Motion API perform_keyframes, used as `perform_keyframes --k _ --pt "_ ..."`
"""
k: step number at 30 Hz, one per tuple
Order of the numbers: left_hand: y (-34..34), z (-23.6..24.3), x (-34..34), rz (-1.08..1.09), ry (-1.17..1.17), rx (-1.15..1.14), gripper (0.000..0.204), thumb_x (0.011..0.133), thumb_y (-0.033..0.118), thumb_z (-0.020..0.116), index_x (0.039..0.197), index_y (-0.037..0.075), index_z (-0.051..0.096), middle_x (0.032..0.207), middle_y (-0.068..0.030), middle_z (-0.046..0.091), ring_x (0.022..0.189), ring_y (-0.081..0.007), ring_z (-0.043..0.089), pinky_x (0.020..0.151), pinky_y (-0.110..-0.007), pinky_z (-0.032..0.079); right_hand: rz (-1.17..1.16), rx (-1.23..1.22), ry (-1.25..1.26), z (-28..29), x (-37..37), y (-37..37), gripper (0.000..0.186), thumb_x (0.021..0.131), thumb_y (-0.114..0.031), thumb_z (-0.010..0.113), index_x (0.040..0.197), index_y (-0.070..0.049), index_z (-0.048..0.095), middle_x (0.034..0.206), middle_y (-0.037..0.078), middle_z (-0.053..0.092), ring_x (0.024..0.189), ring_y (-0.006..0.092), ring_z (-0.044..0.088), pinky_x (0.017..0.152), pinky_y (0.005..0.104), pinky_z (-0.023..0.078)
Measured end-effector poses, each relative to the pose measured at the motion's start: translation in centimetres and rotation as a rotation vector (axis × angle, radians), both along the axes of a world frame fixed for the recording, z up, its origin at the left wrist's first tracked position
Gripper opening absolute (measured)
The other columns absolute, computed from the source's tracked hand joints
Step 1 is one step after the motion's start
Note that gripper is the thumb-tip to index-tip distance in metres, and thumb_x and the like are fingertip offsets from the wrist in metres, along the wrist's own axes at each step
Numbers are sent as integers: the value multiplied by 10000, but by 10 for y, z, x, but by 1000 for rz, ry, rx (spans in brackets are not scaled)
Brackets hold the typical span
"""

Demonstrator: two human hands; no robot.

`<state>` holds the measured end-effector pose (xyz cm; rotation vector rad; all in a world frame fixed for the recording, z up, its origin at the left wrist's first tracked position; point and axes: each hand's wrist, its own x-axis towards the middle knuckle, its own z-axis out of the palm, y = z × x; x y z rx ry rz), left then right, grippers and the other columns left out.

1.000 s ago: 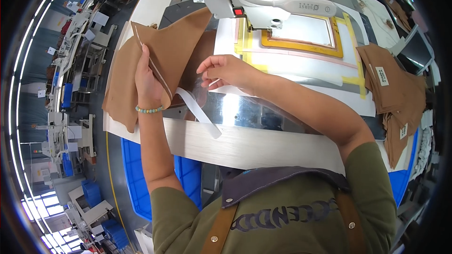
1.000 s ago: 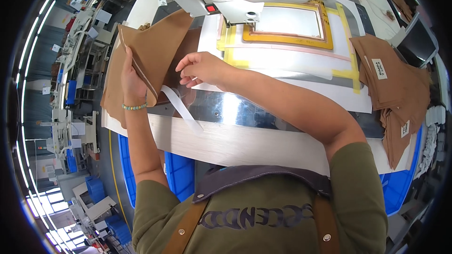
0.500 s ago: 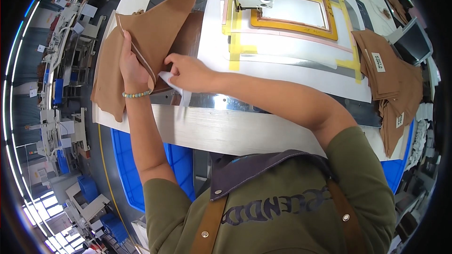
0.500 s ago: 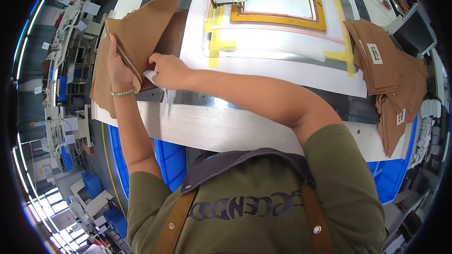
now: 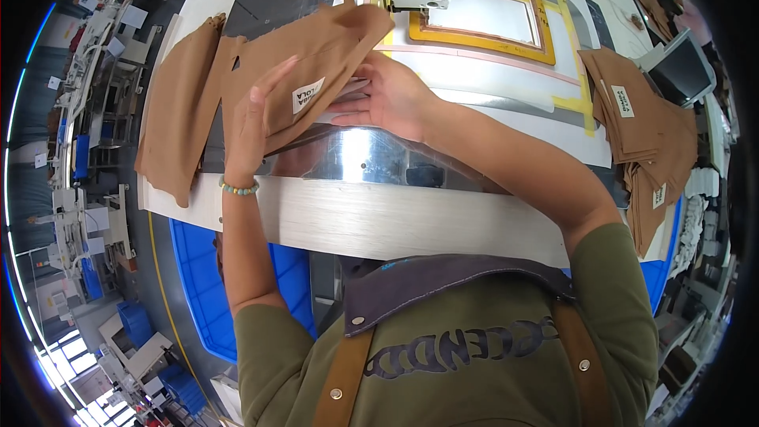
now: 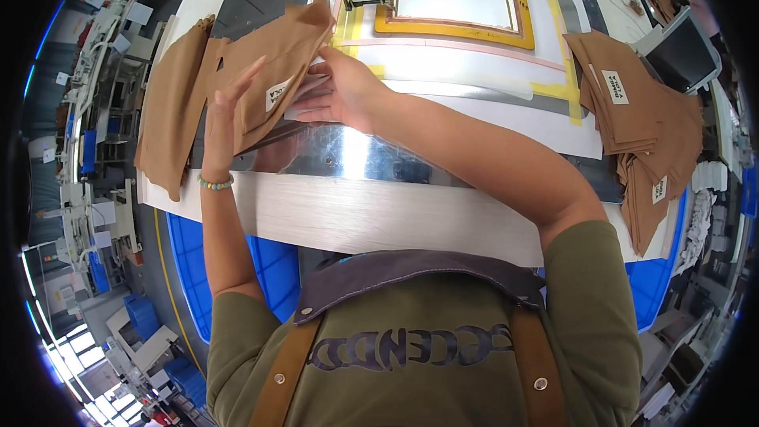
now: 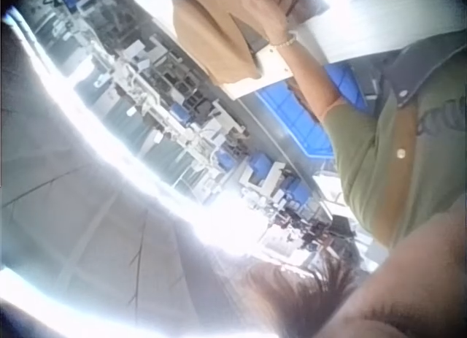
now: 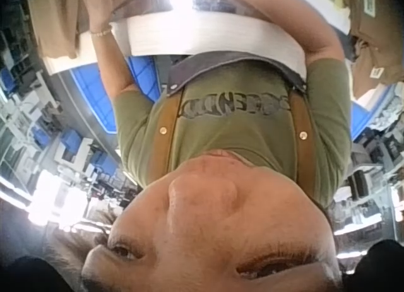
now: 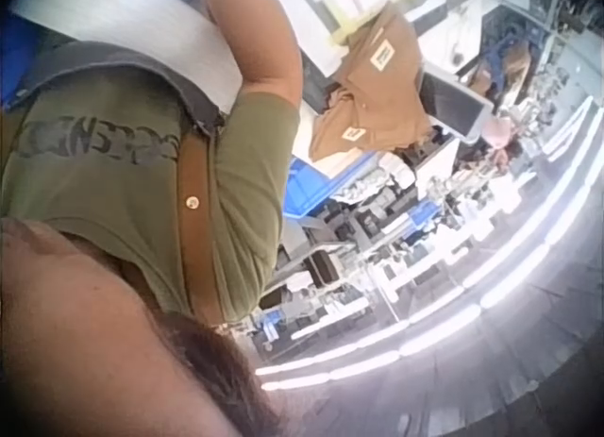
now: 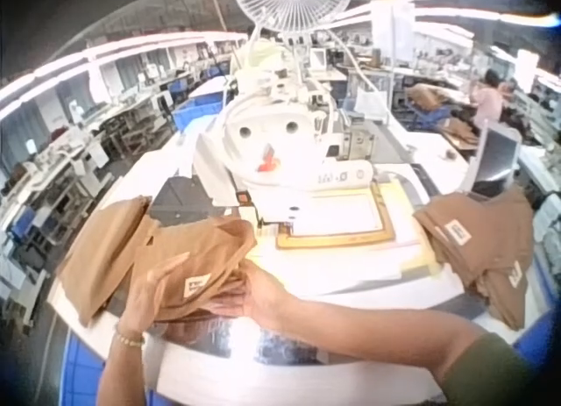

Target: Sewing brand labels onto leather workshop materials using a specialized sewing machine.

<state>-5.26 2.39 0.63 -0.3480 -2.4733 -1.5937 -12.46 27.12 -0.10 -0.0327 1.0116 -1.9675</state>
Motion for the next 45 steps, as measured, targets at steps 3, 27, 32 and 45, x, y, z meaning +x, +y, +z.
perform_keyframes --k 3,27,32,45 --pt "-27 -21 17 221 -43 -274 466 1148 346 506 1488 72 668 1565 -142 618 1530 -339 480 1275 -431 330 -151 -51 -39 5 7 13 711 1146 -593 359 1589 -41 419 1537 191 543 1405 361 591 1184 609 493" --pt "-114 -59 -61 241 193 -855 515 1090 283 633 1558 73 583 1656 -156 517 1552 -420 426 1273 -478 360 -353 -96 234 -20 -40 29 441 1041 -128 639 1402 56 463 1425 204 563 1378 300 562 1256 434 438" --pt "-76 -45 -59 321 286 -1047 481 1099 277 622 1540 85 602 1635 -157 537 1540 -385 449 1254 -462 384 -359 196 330 -5 -21 62 624 1047 -190 657 1553 79 410 1536 271 492 1459 352 509 1207 372 459" --pt "-64 -53 -56 60 95 -859 560 1123 343 532 1655 177 488 1773 -77 356 1655 -352 252 1343 -519 165 -60 878 1906 -20 -5 103 498 1085 -259 583 1501 14 573 1662 196 467 1540 382 432 1290 472 311"
